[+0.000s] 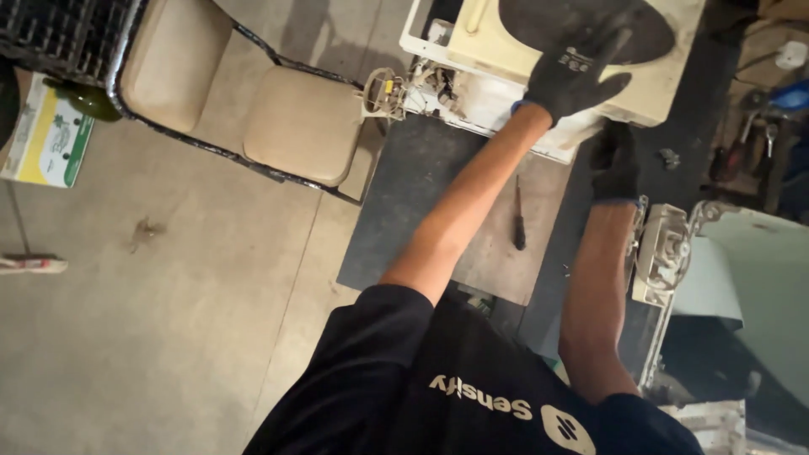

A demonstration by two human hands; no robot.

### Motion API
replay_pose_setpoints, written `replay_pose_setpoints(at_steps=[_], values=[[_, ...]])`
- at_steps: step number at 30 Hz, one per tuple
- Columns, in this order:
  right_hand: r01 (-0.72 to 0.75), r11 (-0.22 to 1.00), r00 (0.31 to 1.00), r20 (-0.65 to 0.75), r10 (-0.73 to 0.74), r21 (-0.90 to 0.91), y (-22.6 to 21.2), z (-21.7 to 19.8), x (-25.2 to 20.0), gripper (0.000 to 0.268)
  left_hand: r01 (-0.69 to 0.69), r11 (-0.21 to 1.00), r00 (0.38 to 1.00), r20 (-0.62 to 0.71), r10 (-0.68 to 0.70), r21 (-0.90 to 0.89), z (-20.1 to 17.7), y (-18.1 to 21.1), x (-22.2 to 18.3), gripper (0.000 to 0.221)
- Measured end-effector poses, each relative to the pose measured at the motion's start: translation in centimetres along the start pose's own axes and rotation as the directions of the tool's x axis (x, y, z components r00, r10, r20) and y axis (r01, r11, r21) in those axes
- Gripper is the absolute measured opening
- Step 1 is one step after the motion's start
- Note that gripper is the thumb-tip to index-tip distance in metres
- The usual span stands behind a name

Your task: Dismantling a microwave oven by removing the door and internal components using hands and a screwdriver.

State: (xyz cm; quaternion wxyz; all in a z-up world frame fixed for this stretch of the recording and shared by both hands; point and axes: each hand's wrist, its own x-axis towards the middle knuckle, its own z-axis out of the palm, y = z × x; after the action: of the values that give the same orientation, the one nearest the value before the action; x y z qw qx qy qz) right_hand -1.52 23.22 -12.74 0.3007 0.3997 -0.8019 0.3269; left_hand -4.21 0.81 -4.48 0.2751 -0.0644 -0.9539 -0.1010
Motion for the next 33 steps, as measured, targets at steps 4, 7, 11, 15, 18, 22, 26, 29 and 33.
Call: replay_pose_setpoints(at_steps=[4,7,11,15,18,22,26,29,33], values=[[-0.633,0.082,0.305,0.151,0.94,0.77,-4.8,0.3,3.9,0.031,0.043,0.999,0.999,-0.018,-0.043,-0.008,-0.9,0.4,0.0,0.072],[-0.655,0.677,0.625,-0.263,0.735,0.337,-6.6,-0.1,5.3,0.012,0.038,0.999,0.998,-0.044,-0.039,-0.013,1.6,0.2,-0.2,0.075],[-0.426,0.886,0.823,-0.329,0.463,0.18,-9.2,-1.2,7.3,0.023,0.011,0.999,0.999,-0.045,-0.009,0.045,-0.3,0.4,-0.2,0.072],[-0.665,0.633,0.623,-0.173,0.763,0.396,-3.0,2.1,2.9,0.038,0.01,0.999,1.0,-0.025,-0.009,0.041,0.2,0.4,-0.1,0.072],[-0.554,-0.158,0.237,0.336,0.912,0.818,-4.2,1.5,3.6,0.014,0.025,0.998,0.996,-0.081,-0.02,0.055,2.1,0.4,0.0,0.078],[-0.478,-0.207,0.177,0.324,0.929,0.854,-3.7,1.1,3.3,0.008,0.033,0.997,0.998,0.058,-0.038,0.073,-1.6,0.8,0.1,0.074],[-0.543,-0.226,0.16,0.364,0.918,0.809,-2.0,1.0,3.0,0.01,0.006,0.999,1.0,-0.025,-0.005,0.035,-2.3,0.8,-0.1,0.072],[-0.584,-0.201,0.127,0.333,0.934,0.786,-2.5,0.7,3.5,0.01,0.007,0.999,1.0,0.024,-0.008,0.048,-2.7,0.9,0.0,0.073],[-0.49,-0.154,0.128,0.245,0.961,0.858,-3.0,1.2,4.0,0.019,0.032,0.998,0.999,0.003,-0.032,0.047,-1.8,0.6,0.1,0.073]])
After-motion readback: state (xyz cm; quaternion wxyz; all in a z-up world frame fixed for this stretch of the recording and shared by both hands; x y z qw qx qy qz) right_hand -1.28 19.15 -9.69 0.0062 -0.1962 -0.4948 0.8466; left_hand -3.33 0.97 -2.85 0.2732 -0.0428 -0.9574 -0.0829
